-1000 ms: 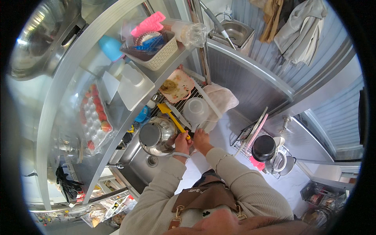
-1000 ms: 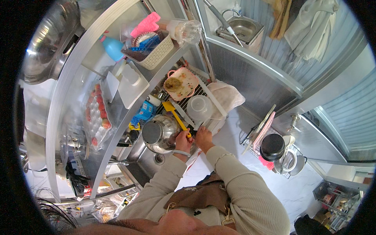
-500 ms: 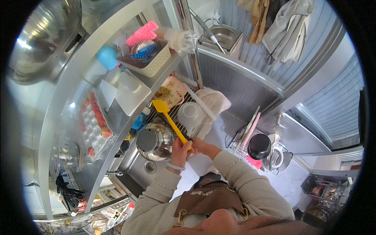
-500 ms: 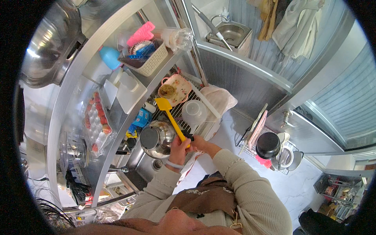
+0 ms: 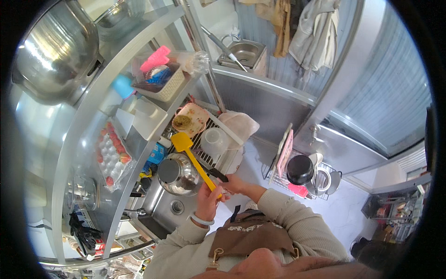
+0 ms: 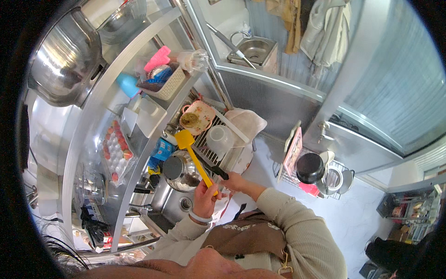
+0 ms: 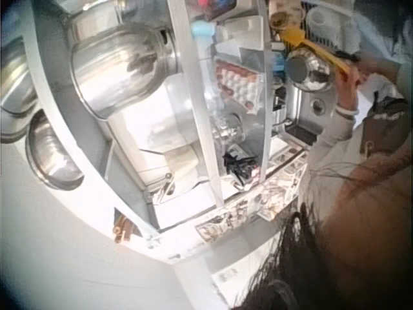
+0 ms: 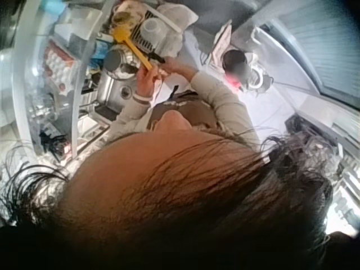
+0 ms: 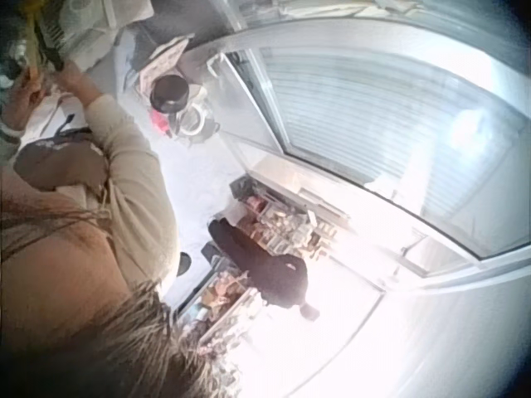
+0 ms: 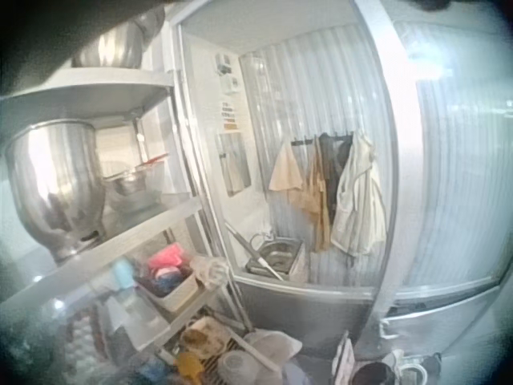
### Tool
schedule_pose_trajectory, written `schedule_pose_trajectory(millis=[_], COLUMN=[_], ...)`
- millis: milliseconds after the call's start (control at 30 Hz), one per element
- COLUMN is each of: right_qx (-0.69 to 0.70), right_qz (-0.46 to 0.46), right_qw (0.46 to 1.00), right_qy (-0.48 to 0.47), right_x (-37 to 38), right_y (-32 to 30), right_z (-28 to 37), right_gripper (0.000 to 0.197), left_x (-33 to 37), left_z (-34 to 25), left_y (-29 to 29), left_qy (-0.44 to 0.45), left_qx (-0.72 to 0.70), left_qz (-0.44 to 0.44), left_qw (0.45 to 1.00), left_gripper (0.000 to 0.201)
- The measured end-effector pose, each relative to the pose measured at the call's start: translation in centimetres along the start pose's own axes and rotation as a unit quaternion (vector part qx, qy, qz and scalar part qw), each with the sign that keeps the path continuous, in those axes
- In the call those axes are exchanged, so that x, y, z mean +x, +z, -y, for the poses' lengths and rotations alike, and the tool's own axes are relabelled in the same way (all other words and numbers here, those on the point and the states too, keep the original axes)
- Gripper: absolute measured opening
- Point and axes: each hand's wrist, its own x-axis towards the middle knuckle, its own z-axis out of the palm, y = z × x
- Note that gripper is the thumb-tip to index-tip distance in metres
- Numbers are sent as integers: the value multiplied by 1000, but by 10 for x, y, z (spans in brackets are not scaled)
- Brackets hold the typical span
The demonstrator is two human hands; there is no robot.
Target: The person scoops a white powder into a mixing bowl, operates a stand mixer, then stirs a pink mixture in a separate bowl with a spatula. They also wipe a yellow spatula and a knife with a paper towel and place a container on a pink turntable.
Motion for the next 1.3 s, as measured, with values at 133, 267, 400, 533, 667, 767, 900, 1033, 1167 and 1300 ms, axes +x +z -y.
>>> schedule_pose_trajectory(millis=[133, 267, 400, 533, 667, 767, 900, 1033, 1167, 1300], right_qx=[26, -25, -114, -138, -63, 27, 181, 284, 343, 434], right_qz=[7, -62, -196, -369, -495, -587, -664, -780, -855, -871], right_qw=[1000, 993, 966, 916, 867, 806, 703, 520, 350, 202], right_qy=[-16, -95, -122, -78, 6, 72, 178, 201, 171, 111], right_x=[-25, -83, -196, -325, -437, -495, -523, -565, -567, -607], right_y=[-4, -22, -36, -2, 102, 201, 323, 412, 461, 508], right_z=[-17, -37, -87, -159, -225, -262, -286, -328, -368, -416], right_gripper=[27, 31, 38, 39, 40, 42, 45, 41, 31, 23], left_x=[-10, -32, -69, -117, -174, -223, -282, -375, -431, -516], left_z=[19, 45, 91, 144, 180, 209, 237, 286, 323, 381], left_y=[15, 44, 77, 97, 111, 120, 140, 175, 194, 225], left_qy=[31, 64, 52, 40, -13, -140, -247, -309, -350, -401], left_qx=[34, 74, 99, 149, 159, 191, 190, 215, 215, 216], left_qz=[4, 50, 172, 320, 513, 585, 679, 748, 809, 825], left_qw=[999, 994, 979, 935, 843, 776, 665, 546, 420, 336], left_gripper=[12, 17, 22, 25, 29, 28, 28, 29, 29, 31])
